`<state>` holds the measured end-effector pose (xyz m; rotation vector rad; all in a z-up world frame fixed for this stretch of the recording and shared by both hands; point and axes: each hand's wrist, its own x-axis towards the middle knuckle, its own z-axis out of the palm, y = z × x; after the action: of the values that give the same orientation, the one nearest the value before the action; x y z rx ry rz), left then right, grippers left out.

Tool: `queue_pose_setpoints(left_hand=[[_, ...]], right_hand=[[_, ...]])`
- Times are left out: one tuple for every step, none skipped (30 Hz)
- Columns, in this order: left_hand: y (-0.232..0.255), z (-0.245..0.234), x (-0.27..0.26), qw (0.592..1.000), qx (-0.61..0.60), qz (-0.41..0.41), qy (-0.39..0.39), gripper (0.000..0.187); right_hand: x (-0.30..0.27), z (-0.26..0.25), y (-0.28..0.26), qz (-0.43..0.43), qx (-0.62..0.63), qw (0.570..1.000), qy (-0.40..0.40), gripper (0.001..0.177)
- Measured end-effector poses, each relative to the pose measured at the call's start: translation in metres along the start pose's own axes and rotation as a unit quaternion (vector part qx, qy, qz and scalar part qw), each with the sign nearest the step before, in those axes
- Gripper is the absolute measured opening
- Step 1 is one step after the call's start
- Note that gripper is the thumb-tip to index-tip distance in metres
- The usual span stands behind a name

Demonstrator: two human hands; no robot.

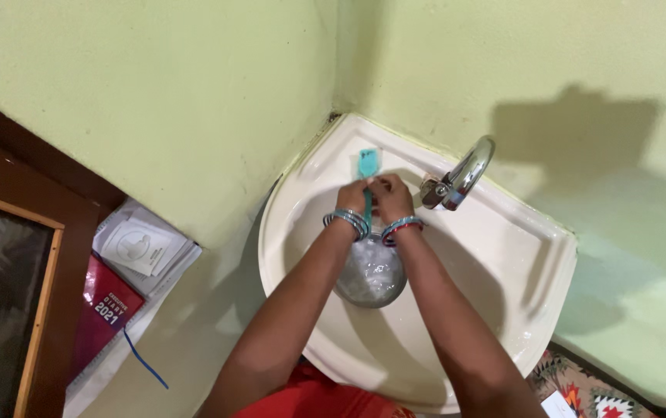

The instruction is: The person uses a blue scrubbing brush to clean a white bathroom sink. They scrub the basin, the faucet, and the surrounding wall area. A metal bowl containing water is present in the sink and is occasionally moved or used to rinse the brush.

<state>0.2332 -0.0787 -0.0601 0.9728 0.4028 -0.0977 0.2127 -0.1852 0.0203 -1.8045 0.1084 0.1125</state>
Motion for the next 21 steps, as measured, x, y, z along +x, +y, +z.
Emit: queue_pose_setpoints(left_hand=[[-0.005,-0.002,-0.007,1.000,-0.010,0.000,0.013,0.034],[-0.006,-0.002,-0.013,0.999,-0.019,0.000,0.025,0.035],[-0.006,-0.001,-0.019,0.999,-0.031,-0.017,0.034,0.038],[-0.005,0.001,-0.026,0.998,-0.043,-0.033,0.044,0.042],[-0.003,0.002,-0.033,0.996,-0.056,-0.049,0.053,0.046],[0.001,0.000,-0.041,0.997,0.048,-0.032,0.042,0.046],[0.005,-0.003,-0.049,0.988,0.150,-0.015,0.030,0.047],[0.009,-0.008,-0.058,0.968,0.250,0.003,0.018,0.048],[0.009,-0.015,-0.070,0.956,0.292,0.035,-0.002,0.047],[0.009,-0.025,-0.083,0.941,0.332,0.067,-0.022,0.046],[0.011,-0.036,-0.096,0.922,0.372,0.100,-0.041,0.045],[0.012,-0.047,-0.110,0.894,0.423,0.142,-0.038,0.044],[0.012,-0.059,-0.124,0.862,0.473,0.181,-0.036,0.045],[0.014,-0.070,-0.137,0.838,0.514,0.181,-0.038,0.045],[0.014,-0.079,-0.150,0.812,0.554,0.181,-0.040,0.045],[0.014,-0.087,-0.161,0.802,0.573,0.167,-0.042,0.045],[0.014,-0.094,-0.170,0.791,0.591,0.154,-0.045,0.044],[0.013,-0.100,-0.178,0.779,0.609,0.141,-0.047,0.044],[0.011,-0.105,-0.184,0.767,0.623,0.148,-0.051,0.045],[0.009,-0.109,-0.190,0.754,0.636,0.154,-0.055,0.045],[0.008,-0.111,-0.193,0.741,0.649,0.161,-0.059,0.046]], right_hand=[[0.000,0.001,0.013,0.042,0.037,0.998,-0.015,0.031],[0.003,0.002,0.025,0.017,0.018,1.000,-0.015,0.032],[0.005,0.002,0.036,-0.006,-0.002,1.000,-0.016,0.033],[0.007,0.002,0.046,-0.030,-0.022,0.999,-0.017,0.034],[0.008,0.002,0.056,-0.068,-0.007,0.998,-0.006,0.033],[0.006,0.000,0.062,-0.105,0.008,0.994,0.006,0.032],[0.006,0.000,0.061,-0.144,0.022,0.989,0.016,0.032],[0.006,-0.001,0.056,-0.091,0.046,0.994,0.028,0.033],[0.003,-0.004,0.047,-0.036,0.069,0.996,0.042,0.034],[-0.002,-0.008,0.037,0.018,0.092,0.994,0.055,0.035],[-0.006,-0.011,0.026,0.028,0.074,0.995,0.059,0.035],[-0.011,-0.013,0.015,0.038,0.055,0.996,0.063,0.035],[-0.014,-0.012,0.007,0.049,0.037,0.996,0.067,0.036],[-0.014,-0.011,-0.001,0.038,0.009,0.997,0.073,0.035],[-0.010,-0.008,-0.006,0.026,-0.019,0.996,0.078,0.035],[-0.005,-0.006,-0.010,0.014,-0.048,0.995,0.083,0.035],[0.002,-0.001,-0.013,0.018,-0.048,0.996,0.072,0.036],[0.009,0.007,-0.014,0.022,-0.049,0.997,0.061,0.037],[0.014,0.014,-0.012,0.027,-0.051,0.997,0.050,0.038],[0.016,0.024,-0.009,0.017,-0.037,0.998,0.038,0.039],[0.017,0.036,-0.006,0.007,-0.022,0.999,0.027,0.040]])
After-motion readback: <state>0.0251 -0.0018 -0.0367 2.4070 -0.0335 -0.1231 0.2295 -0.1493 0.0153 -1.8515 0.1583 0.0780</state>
